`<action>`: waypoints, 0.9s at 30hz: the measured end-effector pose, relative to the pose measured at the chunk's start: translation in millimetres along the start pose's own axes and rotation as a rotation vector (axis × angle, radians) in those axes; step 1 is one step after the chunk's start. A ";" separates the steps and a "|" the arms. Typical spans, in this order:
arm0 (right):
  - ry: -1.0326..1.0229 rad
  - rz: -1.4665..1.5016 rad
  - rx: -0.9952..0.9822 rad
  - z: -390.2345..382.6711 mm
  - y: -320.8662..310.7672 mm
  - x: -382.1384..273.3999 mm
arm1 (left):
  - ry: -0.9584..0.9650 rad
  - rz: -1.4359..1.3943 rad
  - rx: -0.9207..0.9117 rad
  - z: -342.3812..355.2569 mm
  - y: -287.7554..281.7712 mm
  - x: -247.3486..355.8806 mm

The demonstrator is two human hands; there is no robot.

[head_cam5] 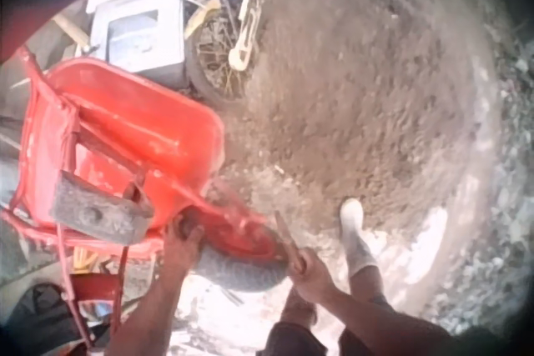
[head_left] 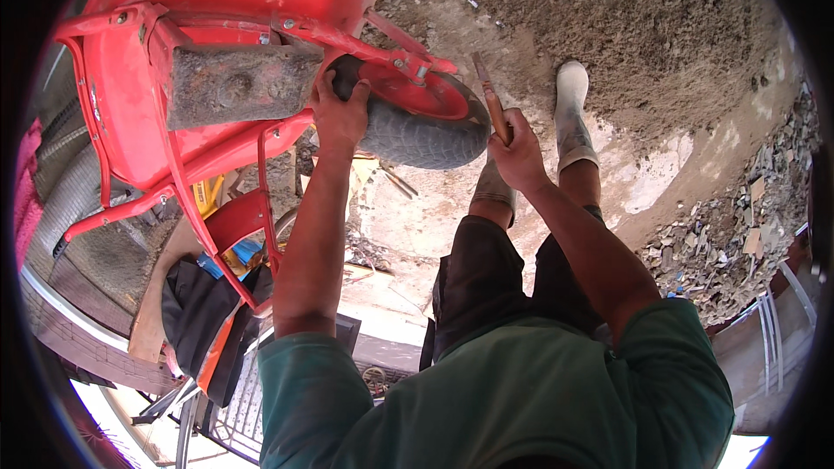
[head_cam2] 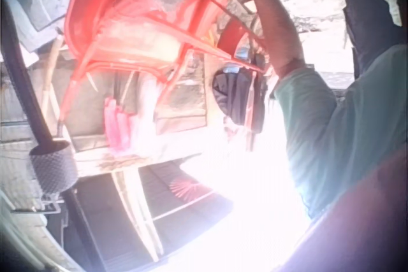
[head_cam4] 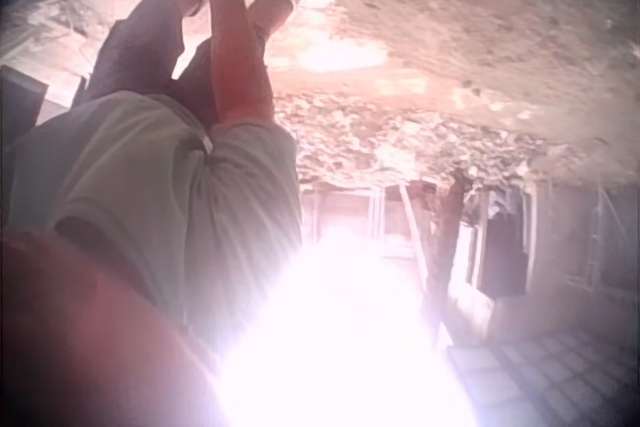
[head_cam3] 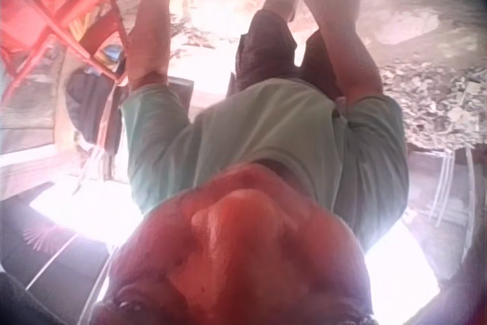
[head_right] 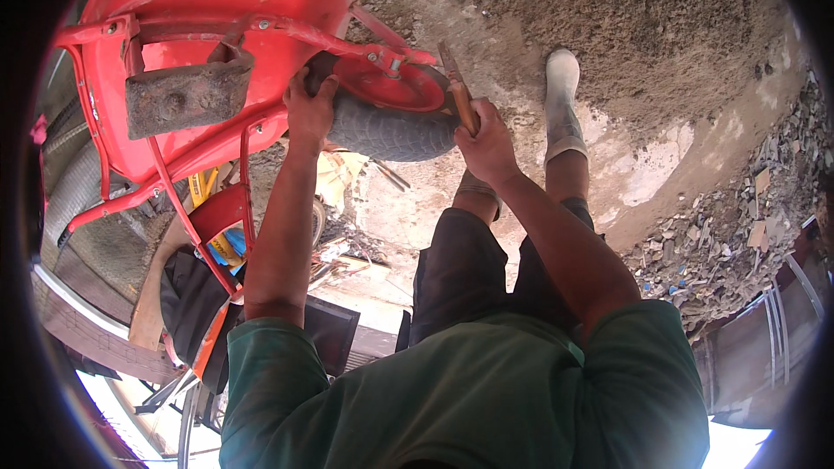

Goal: The person uses pliers to adjust the wheel axle of a red wheelbarrow. They repeatedly loosen and tighten the axle nut, reposition the wheel, and test its movement. The person works in a cluttered outdoor area with debris and other tools visible.

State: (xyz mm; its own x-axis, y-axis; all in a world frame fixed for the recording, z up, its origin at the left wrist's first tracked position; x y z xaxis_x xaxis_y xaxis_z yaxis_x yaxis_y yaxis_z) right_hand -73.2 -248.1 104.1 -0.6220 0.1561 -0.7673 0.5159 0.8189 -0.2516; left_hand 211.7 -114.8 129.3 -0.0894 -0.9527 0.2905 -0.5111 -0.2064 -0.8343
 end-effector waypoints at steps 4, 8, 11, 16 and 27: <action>0.047 -0.068 -0.194 12.6 -22.6 -11.9 | 0.164 0.131 0.107 4.7 -7.3 -7.4; 0.089 -0.150 -0.266 22.6 -28.8 -6.8 | 0.264 0.051 0.005 -3.2 -19.8 39.6; 0.149 -0.138 -0.246 28.7 -29.4 2.8 | 0.263 0.020 -0.067 2.1 -24.0 52.0; 0.160 -0.067 -0.285 22.9 -42.0 -2.4 | 0.377 -0.087 0.179 -40.6 -34.6 55.7; 0.093 -0.092 -0.464 -15.7 -49.1 -28.7 | 0.328 -0.497 0.136 -209.6 -39.4 33.9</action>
State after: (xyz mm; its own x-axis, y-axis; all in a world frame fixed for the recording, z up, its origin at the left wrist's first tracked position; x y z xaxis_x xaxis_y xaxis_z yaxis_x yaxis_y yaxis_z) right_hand -90.0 -284.2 147.7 -0.7139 0.1028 -0.6927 0.1520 0.9883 -0.0101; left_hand 49.7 -92.2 270.2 -0.1380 -0.6214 0.7713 -0.4473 -0.6557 -0.6083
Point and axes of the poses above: each hand's wrist, its own z-axis towards the middle knuckle, its own y-axis out of the palm, x = y × z, the point moved 1 cm from there along z, towards the middle knuckle, and after that the axes turned 4 degrees about -y, right-handed, at the moved point
